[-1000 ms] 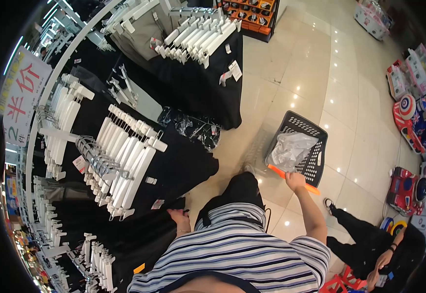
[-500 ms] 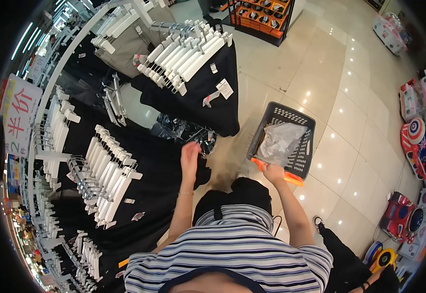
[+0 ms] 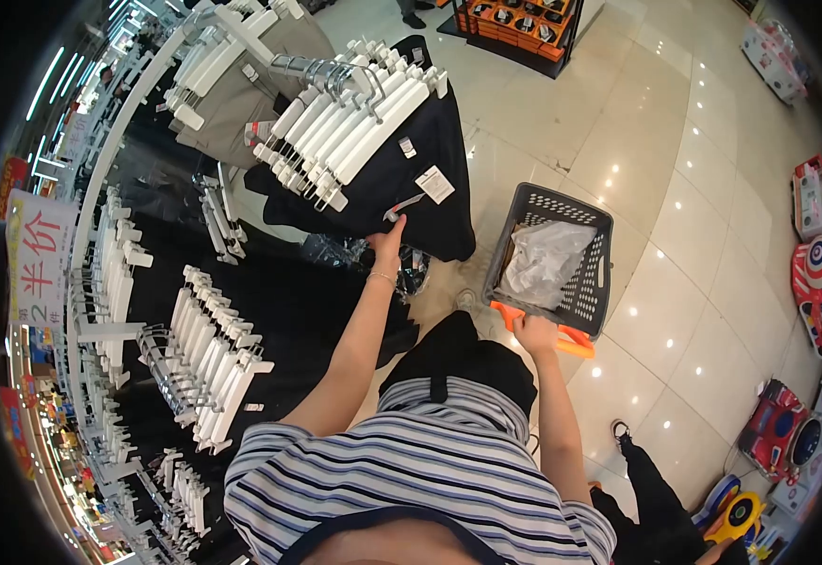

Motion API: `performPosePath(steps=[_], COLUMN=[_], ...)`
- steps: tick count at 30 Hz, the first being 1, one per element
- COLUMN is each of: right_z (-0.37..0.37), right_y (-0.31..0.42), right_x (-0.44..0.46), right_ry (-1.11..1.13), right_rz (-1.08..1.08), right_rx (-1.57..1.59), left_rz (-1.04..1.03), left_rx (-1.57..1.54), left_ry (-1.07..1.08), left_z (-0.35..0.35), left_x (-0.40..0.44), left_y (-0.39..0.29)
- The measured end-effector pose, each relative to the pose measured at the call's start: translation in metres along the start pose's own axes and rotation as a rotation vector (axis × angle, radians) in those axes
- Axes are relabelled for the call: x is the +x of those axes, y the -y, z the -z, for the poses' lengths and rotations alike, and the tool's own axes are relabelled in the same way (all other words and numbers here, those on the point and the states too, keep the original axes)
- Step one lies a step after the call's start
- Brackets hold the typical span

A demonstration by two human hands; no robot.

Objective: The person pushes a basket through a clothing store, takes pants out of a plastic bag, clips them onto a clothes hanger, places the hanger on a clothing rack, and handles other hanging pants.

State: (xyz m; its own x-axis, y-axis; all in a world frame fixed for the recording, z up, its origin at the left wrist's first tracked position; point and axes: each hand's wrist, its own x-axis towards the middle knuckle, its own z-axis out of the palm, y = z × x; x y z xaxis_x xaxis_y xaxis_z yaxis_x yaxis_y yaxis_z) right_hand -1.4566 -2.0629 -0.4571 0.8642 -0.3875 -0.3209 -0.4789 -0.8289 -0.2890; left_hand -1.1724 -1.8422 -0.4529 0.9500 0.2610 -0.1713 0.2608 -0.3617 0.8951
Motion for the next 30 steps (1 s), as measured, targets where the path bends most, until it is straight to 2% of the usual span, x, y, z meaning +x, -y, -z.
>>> performPosePath(steps=[2, 3, 6, 7, 8, 9, 12, 14, 16, 18, 20, 22, 25, 28, 30], right_z=[0.006, 0.009, 0.014, 0.014, 0.014, 0.014, 0.031, 0.079, 0.091, 0.097, 0.112, 0.127, 0.137, 0.136, 0.131], right_y=[0.003, 0.004, 0.007, 0.009, 0.01, 0.013, 0.051, 0.116, 0.156, 0.181, 0.205, 0.224, 0.234, 0.233, 0.226], right_x=[0.007, 0.014, 0.033, 0.04, 0.049, 0.059, 0.086, 0.105, 0.134, 0.155, 0.153, 0.154, 0.156, 0.164, 0.168], right_ry=[-0.016, -0.029, -0.047, -0.011, 0.025, 0.06, -0.016, -0.139, -0.249, -0.11, -0.143, -0.211, -0.328, -0.339, -0.25], right_rz=[-0.023, -0.035, -0.057, -0.116, -0.173, -0.23, 0.039, 0.322, 0.52, 0.527, 0.673, 0.796, 0.956, 1.021, 1.032], right_rx=[0.02, 0.03, 0.037, 0.063, 0.088, 0.113, 0.197, 0.762, 0.938, 0.982, 0.893, 0.744, 0.427, 0.366, 0.418], left_rz=[-0.146, -0.127, -0.227, -0.141, -0.13, -0.159, -0.224, -0.303, -0.425, -0.124, 0.078, 0.18, 0.43, -0.538, -0.287], left_rx=[-0.098, -0.114, -0.014, 0.002, -0.063, 0.016, 0.217, 0.317, 0.398, 0.353, 0.214, -0.019, -0.039, 0.213, 0.075], left_ry=[-0.009, 0.04, 0.021, 0.07, 0.142, 0.247, 0.459, 0.51, 0.511, 0.628, 0.646, 0.577, 0.614, 0.298, 0.368], left_z=[0.0, -0.001, -0.007, -0.003, -0.002, 0.005, 0.024, 0.035, 0.04, 0.039, 0.047, 0.055, 0.054, 0.041, 0.037], left_x=[0.009, 0.007, -0.004, -0.014, -0.022, -0.024, -0.028, -0.02, -0.01, 0.005, 0.002, -0.015, -0.021, -0.034, -0.033], left_y=[0.006, 0.01, 0.022, 0.013, 0.015, 0.02, 0.017, 0.013, 0.018, 0.04, 0.023, -0.003, -0.001, 0.008, 0.003])
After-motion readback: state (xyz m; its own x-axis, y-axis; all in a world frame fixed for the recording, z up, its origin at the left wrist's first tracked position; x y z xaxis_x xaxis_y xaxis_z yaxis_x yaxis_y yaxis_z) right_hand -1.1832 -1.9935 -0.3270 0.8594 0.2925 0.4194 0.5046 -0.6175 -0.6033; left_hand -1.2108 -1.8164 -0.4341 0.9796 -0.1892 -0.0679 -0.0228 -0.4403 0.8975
